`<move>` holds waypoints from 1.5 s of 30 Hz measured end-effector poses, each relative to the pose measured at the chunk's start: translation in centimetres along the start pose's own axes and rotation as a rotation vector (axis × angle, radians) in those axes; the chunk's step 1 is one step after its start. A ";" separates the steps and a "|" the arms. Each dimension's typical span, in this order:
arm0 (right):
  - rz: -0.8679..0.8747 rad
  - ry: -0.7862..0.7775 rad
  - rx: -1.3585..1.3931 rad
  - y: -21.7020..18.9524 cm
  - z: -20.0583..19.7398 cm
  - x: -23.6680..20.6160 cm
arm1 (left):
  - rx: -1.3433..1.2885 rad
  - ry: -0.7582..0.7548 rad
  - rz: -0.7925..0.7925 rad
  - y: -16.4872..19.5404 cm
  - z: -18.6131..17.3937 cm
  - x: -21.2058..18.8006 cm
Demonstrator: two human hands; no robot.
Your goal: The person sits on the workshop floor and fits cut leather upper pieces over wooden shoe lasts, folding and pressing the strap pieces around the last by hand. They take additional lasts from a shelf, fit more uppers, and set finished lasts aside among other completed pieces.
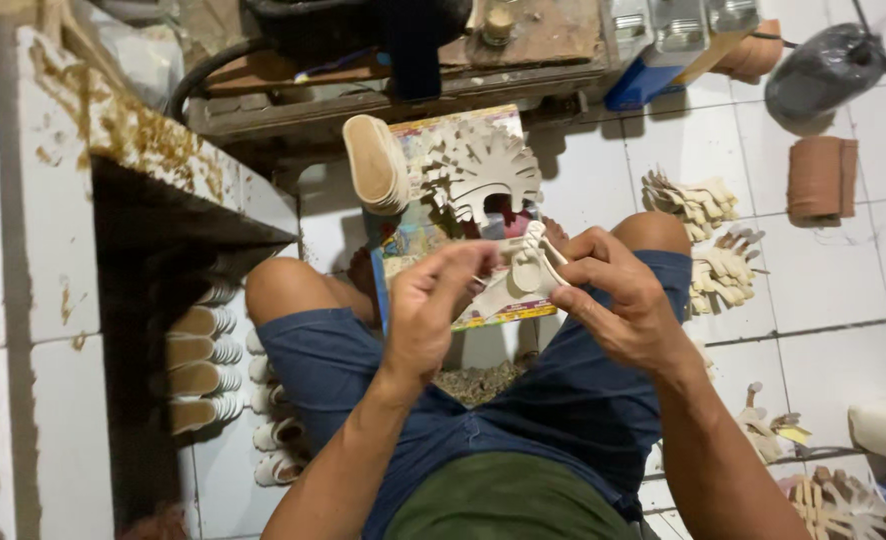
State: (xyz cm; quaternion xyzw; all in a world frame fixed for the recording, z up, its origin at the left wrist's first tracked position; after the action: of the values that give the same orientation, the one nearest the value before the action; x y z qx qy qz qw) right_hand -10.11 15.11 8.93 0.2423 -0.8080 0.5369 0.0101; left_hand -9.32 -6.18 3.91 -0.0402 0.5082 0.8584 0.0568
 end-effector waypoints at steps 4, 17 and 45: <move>0.008 -0.051 0.098 -0.6 1.5 1.1 | 0.087 -0.104 -0.108 -0.4 0.4 -0.7; 0.178 0.060 0.117 1.9 3.6 -0.8 | -0.020 0.069 -0.065 -4.1 -0.4 -1.4; 0.171 0.316 0.037 1.1 -0.6 -3.9 | -0.409 0.159 -0.234 -8.2 -2.4 3.8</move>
State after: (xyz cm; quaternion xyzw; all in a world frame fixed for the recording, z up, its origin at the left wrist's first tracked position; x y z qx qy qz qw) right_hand -7.26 17.50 7.13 0.0855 -0.8038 0.5822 0.0869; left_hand -11.89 -4.12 -4.82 -0.1768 0.3186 0.9252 0.1061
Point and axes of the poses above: each hand's wrist, its own x-axis towards the middle knuckle, its own z-axis out of the palm, y = z × x, the point moved 4 cm from there along x, towards the middle knuckle, and after that the axes turned 3 degrees about y, right-handed, at the moved point
